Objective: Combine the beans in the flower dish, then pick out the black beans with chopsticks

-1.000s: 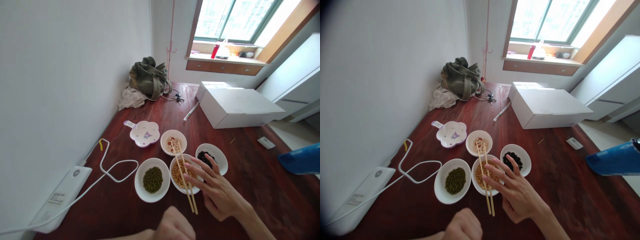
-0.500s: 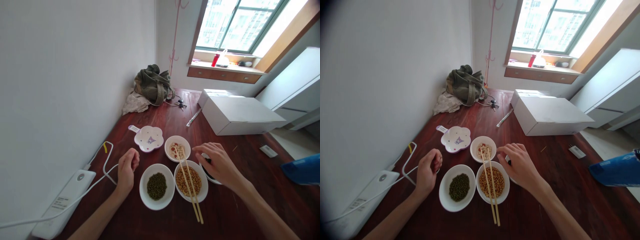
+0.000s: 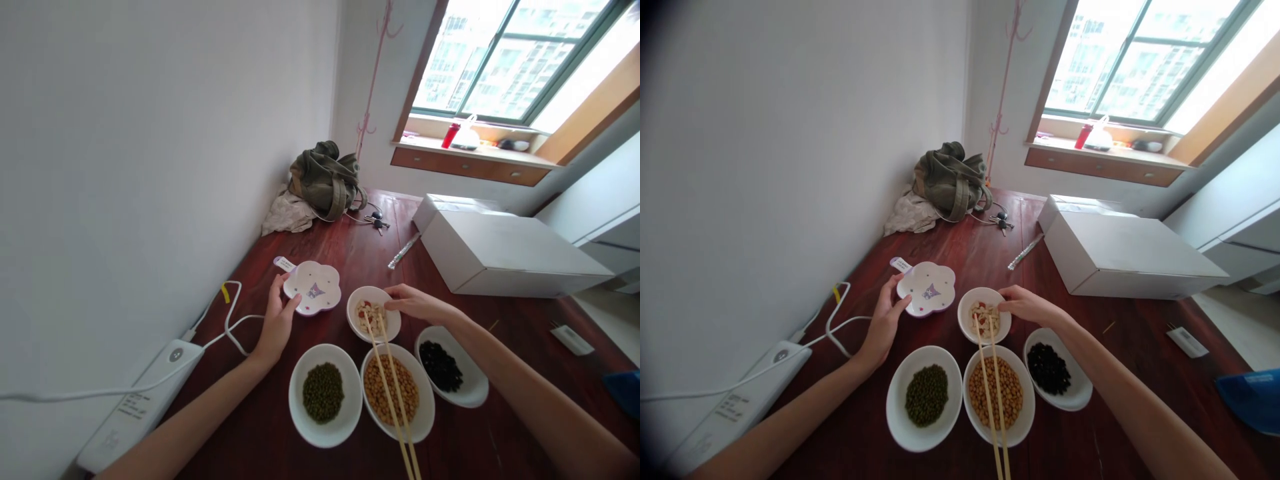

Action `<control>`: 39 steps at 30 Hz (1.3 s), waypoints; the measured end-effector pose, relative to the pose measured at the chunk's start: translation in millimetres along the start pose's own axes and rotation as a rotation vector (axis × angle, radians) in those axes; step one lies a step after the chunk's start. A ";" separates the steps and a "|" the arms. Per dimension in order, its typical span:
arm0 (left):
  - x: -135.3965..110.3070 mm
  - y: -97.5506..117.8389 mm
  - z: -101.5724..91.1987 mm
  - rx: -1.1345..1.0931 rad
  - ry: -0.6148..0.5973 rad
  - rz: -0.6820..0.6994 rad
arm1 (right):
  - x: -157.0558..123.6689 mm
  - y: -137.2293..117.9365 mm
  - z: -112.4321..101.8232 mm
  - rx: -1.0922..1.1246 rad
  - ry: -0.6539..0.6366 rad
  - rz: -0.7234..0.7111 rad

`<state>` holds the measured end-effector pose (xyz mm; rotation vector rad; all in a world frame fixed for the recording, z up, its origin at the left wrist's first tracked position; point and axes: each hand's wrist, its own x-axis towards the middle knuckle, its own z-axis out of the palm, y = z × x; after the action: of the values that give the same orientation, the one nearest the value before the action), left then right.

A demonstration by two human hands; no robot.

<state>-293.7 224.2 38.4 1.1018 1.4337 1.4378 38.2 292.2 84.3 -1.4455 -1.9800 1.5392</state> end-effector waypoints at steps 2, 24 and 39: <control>3.0 -2.4 4.3 0.028 0.009 0.016 | 1.2 4.6 -5.8 0.043 0.039 0.047; 92.8 -8.7 80.9 -0.148 -0.211 0.042 | 89.7 -63.6 -14.1 -0.300 0.462 -0.422; 95.0 -16.6 80.2 -0.252 -0.418 0.041 | 79.2 -50.9 20.7 -0.800 0.481 -0.584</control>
<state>-245.5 339.0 23.4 1.1878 0.9166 1.2796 -41.6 346.0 90.3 -1.1116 -2.4592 0.1229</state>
